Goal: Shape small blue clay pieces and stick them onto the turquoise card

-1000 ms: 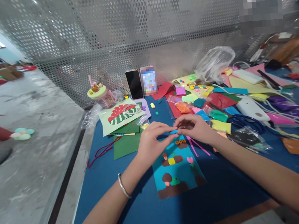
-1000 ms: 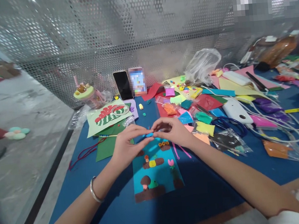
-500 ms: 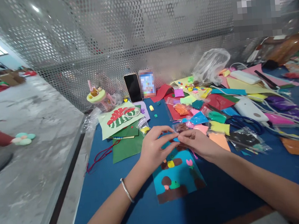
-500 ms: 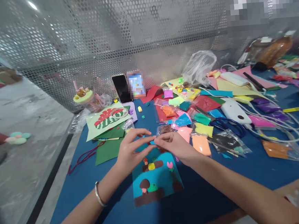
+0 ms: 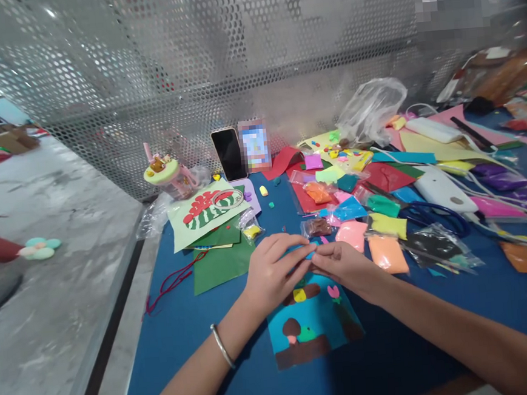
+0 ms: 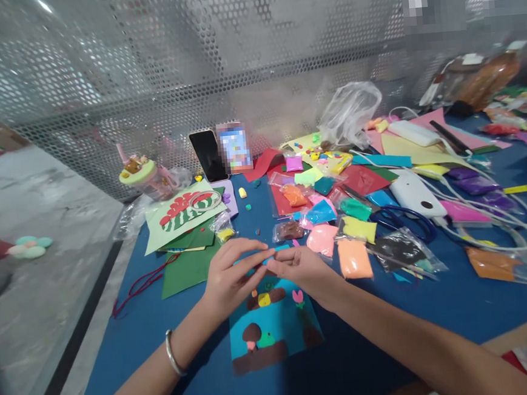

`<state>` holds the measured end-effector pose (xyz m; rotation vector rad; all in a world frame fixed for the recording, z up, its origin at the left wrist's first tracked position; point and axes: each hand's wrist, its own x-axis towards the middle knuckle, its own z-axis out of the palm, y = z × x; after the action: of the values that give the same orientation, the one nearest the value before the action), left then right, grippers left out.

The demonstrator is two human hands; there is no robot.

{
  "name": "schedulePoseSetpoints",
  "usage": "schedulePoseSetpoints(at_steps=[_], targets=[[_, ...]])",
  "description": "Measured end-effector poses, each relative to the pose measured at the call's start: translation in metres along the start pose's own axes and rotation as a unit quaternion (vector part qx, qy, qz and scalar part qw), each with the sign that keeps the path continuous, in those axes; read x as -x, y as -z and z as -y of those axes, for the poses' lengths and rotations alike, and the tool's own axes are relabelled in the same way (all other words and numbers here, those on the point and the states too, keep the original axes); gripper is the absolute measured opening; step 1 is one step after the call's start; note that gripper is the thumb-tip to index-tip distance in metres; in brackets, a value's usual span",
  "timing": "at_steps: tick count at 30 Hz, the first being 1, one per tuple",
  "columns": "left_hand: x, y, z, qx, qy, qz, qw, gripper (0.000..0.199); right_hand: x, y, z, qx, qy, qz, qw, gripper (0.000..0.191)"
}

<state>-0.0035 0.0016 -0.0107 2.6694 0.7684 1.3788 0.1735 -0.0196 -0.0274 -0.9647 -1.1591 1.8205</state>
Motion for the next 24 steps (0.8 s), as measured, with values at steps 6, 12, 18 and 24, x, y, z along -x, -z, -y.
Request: schedulePoseSetpoints(at_steps=[6, 12, 18, 24], targets=[[-0.002, 0.0035, 0.0002, 0.013, 0.003, 0.049, 0.999, 0.02, 0.0033, 0.0009, 0.0021, 0.017, -0.022, 0.011, 1.0, 0.036], [-0.0022, 0.002, 0.0, 0.07, 0.029, 0.046, 0.996, 0.015, 0.0045, -0.0011, 0.0064, 0.013, -0.026, 0.032, 0.999, 0.036], [-0.0077, 0.0027, -0.0003, 0.103, 0.074, 0.02, 0.992, 0.024, 0.004, -0.0004, 0.0059, 0.029, -0.002, -0.019, 0.999, 0.036], [-0.0087, 0.0058, -0.0001, 0.134, 0.14, 0.0, 0.981, 0.014, 0.0025, -0.0011, 0.0089, -0.025, -0.013, -0.026, 0.999, 0.042]])
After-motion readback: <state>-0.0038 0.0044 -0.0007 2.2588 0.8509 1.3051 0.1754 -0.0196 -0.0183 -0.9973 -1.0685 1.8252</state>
